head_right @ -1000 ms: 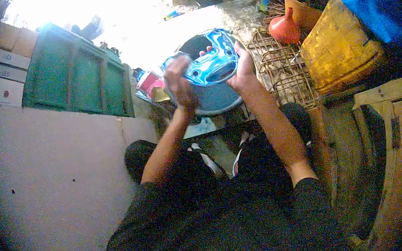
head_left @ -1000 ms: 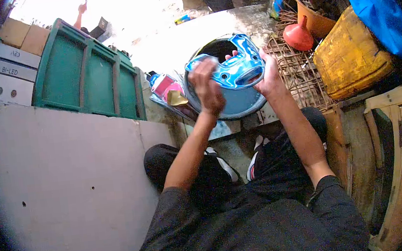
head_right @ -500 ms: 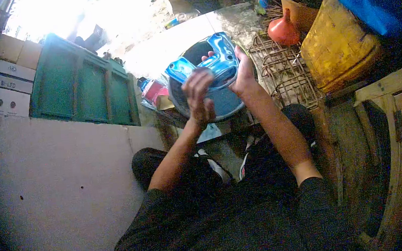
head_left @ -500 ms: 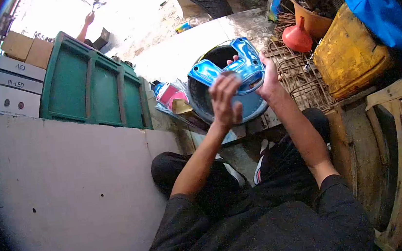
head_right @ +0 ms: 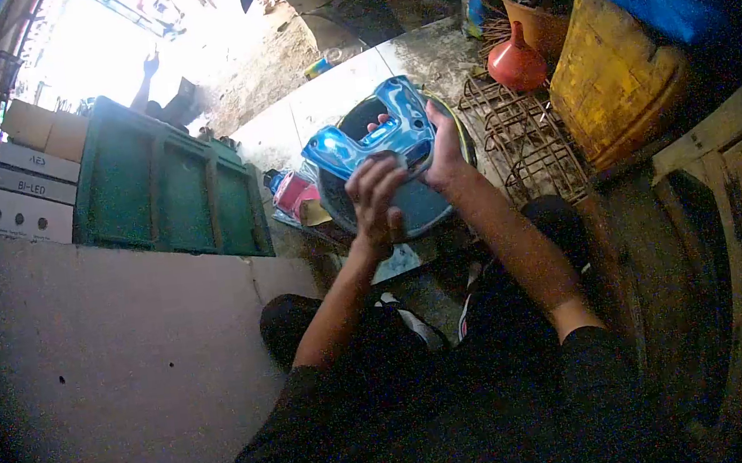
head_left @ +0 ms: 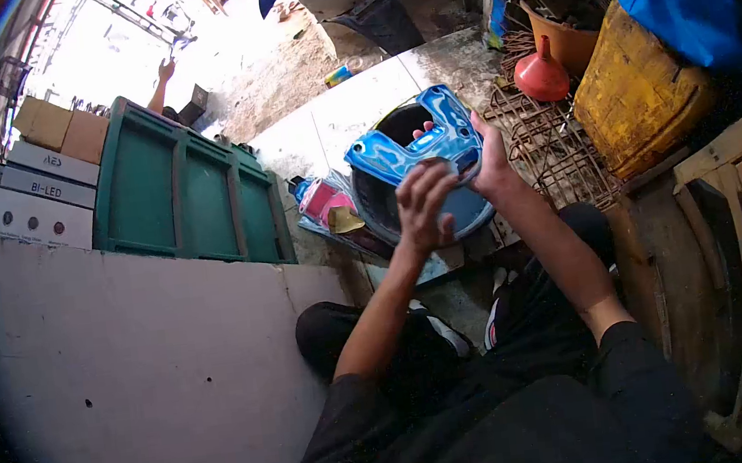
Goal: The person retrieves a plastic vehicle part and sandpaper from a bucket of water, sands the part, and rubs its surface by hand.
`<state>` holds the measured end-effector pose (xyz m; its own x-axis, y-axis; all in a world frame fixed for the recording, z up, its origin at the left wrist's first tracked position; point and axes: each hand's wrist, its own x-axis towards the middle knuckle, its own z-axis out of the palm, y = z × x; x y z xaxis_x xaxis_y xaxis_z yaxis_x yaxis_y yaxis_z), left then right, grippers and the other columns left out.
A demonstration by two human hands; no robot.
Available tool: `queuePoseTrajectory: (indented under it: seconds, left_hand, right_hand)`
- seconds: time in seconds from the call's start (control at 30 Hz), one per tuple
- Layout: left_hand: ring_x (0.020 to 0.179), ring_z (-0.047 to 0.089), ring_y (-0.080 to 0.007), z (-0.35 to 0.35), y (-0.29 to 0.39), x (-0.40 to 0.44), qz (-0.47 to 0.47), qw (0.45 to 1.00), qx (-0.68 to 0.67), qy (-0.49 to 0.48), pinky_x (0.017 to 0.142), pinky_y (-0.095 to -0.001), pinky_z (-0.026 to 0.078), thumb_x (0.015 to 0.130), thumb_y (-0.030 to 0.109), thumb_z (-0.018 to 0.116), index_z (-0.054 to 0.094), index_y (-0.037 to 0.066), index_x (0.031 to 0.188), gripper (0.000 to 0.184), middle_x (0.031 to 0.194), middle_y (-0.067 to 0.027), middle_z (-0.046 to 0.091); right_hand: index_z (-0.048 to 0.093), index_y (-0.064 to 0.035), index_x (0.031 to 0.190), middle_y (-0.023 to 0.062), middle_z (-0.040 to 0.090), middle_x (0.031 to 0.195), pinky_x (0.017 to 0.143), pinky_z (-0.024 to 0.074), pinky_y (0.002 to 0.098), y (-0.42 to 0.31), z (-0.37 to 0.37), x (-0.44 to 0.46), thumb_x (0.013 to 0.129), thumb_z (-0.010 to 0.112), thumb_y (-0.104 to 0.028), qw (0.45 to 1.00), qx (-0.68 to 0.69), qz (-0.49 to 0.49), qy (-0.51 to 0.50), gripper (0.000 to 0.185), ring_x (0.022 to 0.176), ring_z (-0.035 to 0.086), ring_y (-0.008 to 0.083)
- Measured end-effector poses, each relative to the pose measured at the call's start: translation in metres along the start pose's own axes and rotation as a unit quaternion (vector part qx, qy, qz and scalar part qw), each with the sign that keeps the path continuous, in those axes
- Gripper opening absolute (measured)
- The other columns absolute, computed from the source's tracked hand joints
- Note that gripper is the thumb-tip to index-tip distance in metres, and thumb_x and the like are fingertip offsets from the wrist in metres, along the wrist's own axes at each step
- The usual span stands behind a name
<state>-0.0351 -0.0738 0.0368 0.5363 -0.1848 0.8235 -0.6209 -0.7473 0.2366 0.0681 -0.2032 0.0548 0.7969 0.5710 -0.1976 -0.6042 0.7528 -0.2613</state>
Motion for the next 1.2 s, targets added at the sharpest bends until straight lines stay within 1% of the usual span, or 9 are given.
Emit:
queuePoseTrajectory:
  seconds: [0.2, 0.43, 0.63, 0.73, 0.83, 0.9, 0.97, 1.0, 1.2]
  left_hand:
    - [0.118, 0.053, -0.0337, 0.007, -0.065, -0.007, -0.237, 0.957, -0.064, 0.155, 0.104, -0.0451, 0.037, 0.107, 0.034, 0.027, 0.065, -0.002, 0.111, 0.052, 0.121, -0.0195, 0.061]
    - [0.125, 0.05, -0.0352, 0.003, -0.01, -0.004, -0.029, 0.998, -0.056, 0.017, 0.108, -0.0473, 0.033, 0.099, 0.032, 0.041, 0.063, 0.004, 0.12, 0.041, 0.127, -0.0179, 0.059]
    - [0.127, 0.048, -0.0363, 0.004, -0.056, -0.002, -0.287, 0.946, -0.06, 0.141, 0.112, -0.0458, 0.03, 0.106, 0.032, 0.026, 0.062, 0.001, 0.119, 0.05, 0.128, -0.0193, 0.059]
    - [0.129, 0.046, -0.0367, 0.007, -0.03, 0.005, -0.174, 0.972, -0.059, 0.148, 0.113, -0.0461, 0.027, 0.105, 0.035, 0.028, 0.062, 0.0, 0.12, 0.05, 0.129, -0.0197, 0.058]
    - [0.132, 0.044, -0.0374, -0.003, -0.002, 0.008, -0.081, 0.995, -0.062, 0.0, 0.113, -0.0472, 0.028, 0.104, 0.037, 0.031, 0.061, 0.001, 0.124, 0.05, 0.132, -0.019, 0.056]
    - [0.134, 0.043, -0.0371, -0.002, -0.028, 0.008, -0.1, 0.987, -0.121, 0.027, 0.113, -0.0463, 0.029, 0.105, 0.034, 0.031, 0.065, 0.002, 0.122, 0.049, 0.133, -0.0188, 0.057]
    - [0.132, 0.045, -0.0353, -0.001, -0.047, 0.007, -0.201, 0.976, -0.043, 0.079, 0.113, -0.0469, 0.03, 0.108, 0.029, 0.022, 0.061, 0.001, 0.125, 0.051, 0.134, -0.0194, 0.056]
    - [0.135, 0.042, -0.0354, -0.002, -0.048, 0.009, -0.295, 0.943, -0.107, 0.109, 0.114, -0.0456, 0.029, 0.107, 0.026, 0.025, 0.058, 0.0, 0.129, 0.048, 0.138, -0.0195, 0.053]
    - [0.142, 0.036, -0.0358, -0.025, -0.017, 0.026, -0.22, 0.975, -0.01, -0.035, 0.116, -0.0452, 0.027, 0.105, 0.028, 0.041, 0.055, 0.002, 0.135, 0.042, 0.144, -0.0192, 0.05]
  right_hand:
    - [0.048, 0.0064, 0.133, 0.0236, 0.061, 0.12, 0.105, 0.0433, 0.0556, 0.007, 0.007, -0.004, 0.104, 0.021, -0.05, 0.997, -0.027, -0.017, 0.064, 0.068, 0.117, 0.059, 0.0395]
    - [0.049, 0.0062, 0.131, 0.0225, 0.062, 0.119, 0.104, 0.0446, 0.0548, -0.003, 0.002, -0.001, 0.104, 0.023, -0.051, 1.0, 0.012, 0.013, 0.008, 0.069, 0.116, 0.059, 0.0384]
    - [0.044, 0.0054, 0.136, 0.023, 0.062, 0.119, 0.102, 0.0449, 0.0603, 0.001, 0.008, -0.004, 0.105, 0.024, -0.046, 0.997, -0.016, -0.034, 0.063, 0.063, 0.116, 0.059, 0.0402]
    - [0.044, 0.0054, 0.136, 0.0231, 0.062, 0.119, 0.102, 0.0458, 0.0591, 0.0, 0.005, -0.001, 0.105, 0.023, -0.047, 0.999, -0.009, -0.019, 0.044, 0.064, 0.115, 0.06, 0.0401]
    - [0.046, 0.0065, 0.134, 0.0227, 0.062, 0.119, 0.103, 0.0458, 0.0566, -0.009, 0.007, -0.001, 0.104, 0.022, -0.048, 1.0, -0.013, -0.013, -0.02, 0.066, 0.115, 0.06, 0.0387]
    - [0.047, 0.0072, 0.132, 0.0222, 0.062, 0.119, 0.104, 0.0455, 0.0554, -0.008, 0.007, -0.004, 0.104, 0.022, -0.049, 1.0, -0.024, -0.017, -0.006, 0.068, 0.116, 0.06, 0.0377]
    - [0.046, 0.0063, 0.134, 0.0217, 0.062, 0.12, 0.104, 0.0455, 0.056, -0.005, 0.006, -0.001, 0.104, 0.023, -0.048, 0.999, -0.015, -0.037, 0.016, 0.066, 0.116, 0.06, 0.0379]
    - [0.045, 0.0054, 0.135, 0.0215, 0.062, 0.119, 0.104, 0.0455, 0.0564, -0.003, 0.011, -0.005, 0.105, 0.023, -0.047, 0.998, -0.02, -0.042, 0.036, 0.065, 0.116, 0.06, 0.0378]
    - [0.045, 0.0044, 0.136, 0.0221, 0.061, 0.121, 0.104, 0.046, 0.056, -0.013, 0.014, -0.003, 0.105, 0.022, -0.048, 0.999, -0.02, -0.019, 0.017, 0.065, 0.118, 0.059, 0.0372]
